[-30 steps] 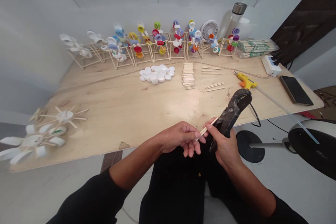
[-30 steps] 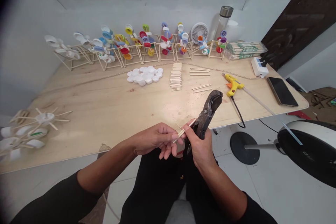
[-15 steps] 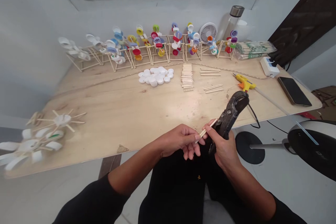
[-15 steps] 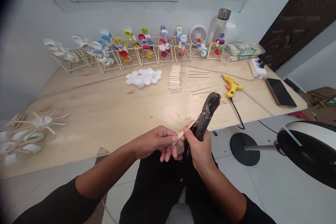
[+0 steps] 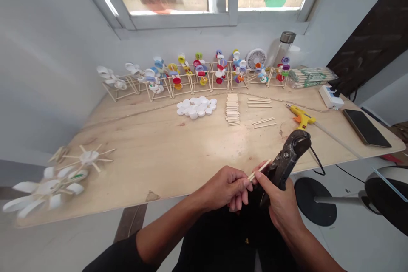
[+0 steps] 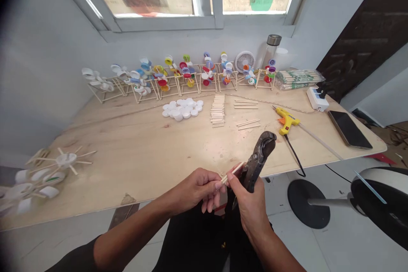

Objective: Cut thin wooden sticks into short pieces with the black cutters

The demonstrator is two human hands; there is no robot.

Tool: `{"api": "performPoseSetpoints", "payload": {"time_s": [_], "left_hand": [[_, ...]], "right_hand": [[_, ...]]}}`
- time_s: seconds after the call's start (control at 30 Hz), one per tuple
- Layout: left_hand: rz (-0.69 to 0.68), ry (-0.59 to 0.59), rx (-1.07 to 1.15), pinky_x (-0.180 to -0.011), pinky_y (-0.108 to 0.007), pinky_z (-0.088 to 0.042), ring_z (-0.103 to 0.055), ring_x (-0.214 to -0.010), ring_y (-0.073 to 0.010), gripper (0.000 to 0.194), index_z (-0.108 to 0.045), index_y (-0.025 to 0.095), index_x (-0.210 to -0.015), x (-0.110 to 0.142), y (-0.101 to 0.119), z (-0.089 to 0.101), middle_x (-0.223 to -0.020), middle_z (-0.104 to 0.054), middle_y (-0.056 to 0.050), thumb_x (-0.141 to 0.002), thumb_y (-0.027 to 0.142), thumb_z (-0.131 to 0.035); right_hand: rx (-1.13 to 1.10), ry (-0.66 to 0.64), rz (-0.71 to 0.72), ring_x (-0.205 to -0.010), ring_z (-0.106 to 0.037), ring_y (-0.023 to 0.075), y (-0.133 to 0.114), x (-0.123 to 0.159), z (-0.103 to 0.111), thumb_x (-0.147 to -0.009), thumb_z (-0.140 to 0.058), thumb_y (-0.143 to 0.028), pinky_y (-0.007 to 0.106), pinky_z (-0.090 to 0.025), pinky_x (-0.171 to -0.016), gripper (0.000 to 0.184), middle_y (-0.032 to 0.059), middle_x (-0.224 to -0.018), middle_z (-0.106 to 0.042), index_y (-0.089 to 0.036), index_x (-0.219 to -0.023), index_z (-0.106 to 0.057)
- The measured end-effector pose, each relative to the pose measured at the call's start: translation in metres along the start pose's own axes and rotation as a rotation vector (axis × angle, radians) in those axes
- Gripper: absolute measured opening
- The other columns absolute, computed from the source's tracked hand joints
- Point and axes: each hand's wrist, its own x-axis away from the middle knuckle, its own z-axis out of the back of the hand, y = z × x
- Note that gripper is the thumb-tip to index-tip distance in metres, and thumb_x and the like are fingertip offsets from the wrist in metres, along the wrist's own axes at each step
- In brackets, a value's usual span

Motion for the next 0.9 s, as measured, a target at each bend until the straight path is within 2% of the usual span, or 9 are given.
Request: {"api": "performPoseSetpoints", "payload": {"time_s": [0.23,0.47,0.73,0.9], "left_hand": [[0.009,0.018,-0.054,-0.036,-0.016,-0.036,-0.050,-0.041,-0.0073,0.033,-0.054,0.012,-0.073,-0.002,-0.003,-0.001,-0.057,-0.058,-0.002,-0.081,0.043,-0.046],[-0.075,0.231,-0.189,-0.042,-0.017,-0.038,-0.052,-0.050,-0.0089,0.029,-0.056,0.013,-0.077,-0.001,0.000,-0.005,-0.062,-0.056,-0.001,-0.080,0.040,-0.048],[-0.070,0.298,-0.076,-0.041,-0.018,-0.035,-0.044,-0.043,-0.0069,0.031,-0.055,0.013,-0.072,-0.003,-0.005,-0.015,-0.054,-0.053,0.001,-0.078,0.044,-0.051],[-0.154,0.367,-0.032,-0.042,-0.017,-0.035,-0.046,-0.043,-0.0068,0.026,-0.055,0.013,-0.069,0.002,0.007,-0.002,-0.053,-0.055,0.001,-0.076,0.039,-0.055]], "right_hand": [[0.102,0.077,0.025,-0.067,-0.054,0.0154,0.010,0.000,0.005,-0.068,-0.069,-0.028,0.026,-0.044,-0.063,0.023,-0.0013,-0.072,-0.058,-0.018,-0.085,-0.058],[0.118,0.065,-0.004,-0.067,-0.056,0.0167,0.010,0.000,0.005,-0.065,-0.070,-0.031,0.024,-0.047,-0.061,0.027,-0.0015,-0.070,-0.059,-0.019,-0.086,-0.058],[0.116,0.058,-0.042,-0.067,-0.061,0.0229,0.021,-0.003,0.008,-0.063,-0.071,-0.038,0.029,-0.049,-0.060,0.036,0.0016,-0.069,-0.063,-0.018,-0.090,-0.058],[0.271,0.131,0.048,-0.078,-0.062,0.0251,0.012,-0.001,0.011,-0.063,-0.068,-0.043,0.028,-0.049,-0.066,0.035,0.0036,-0.078,-0.066,-0.019,-0.087,-0.061]]}}
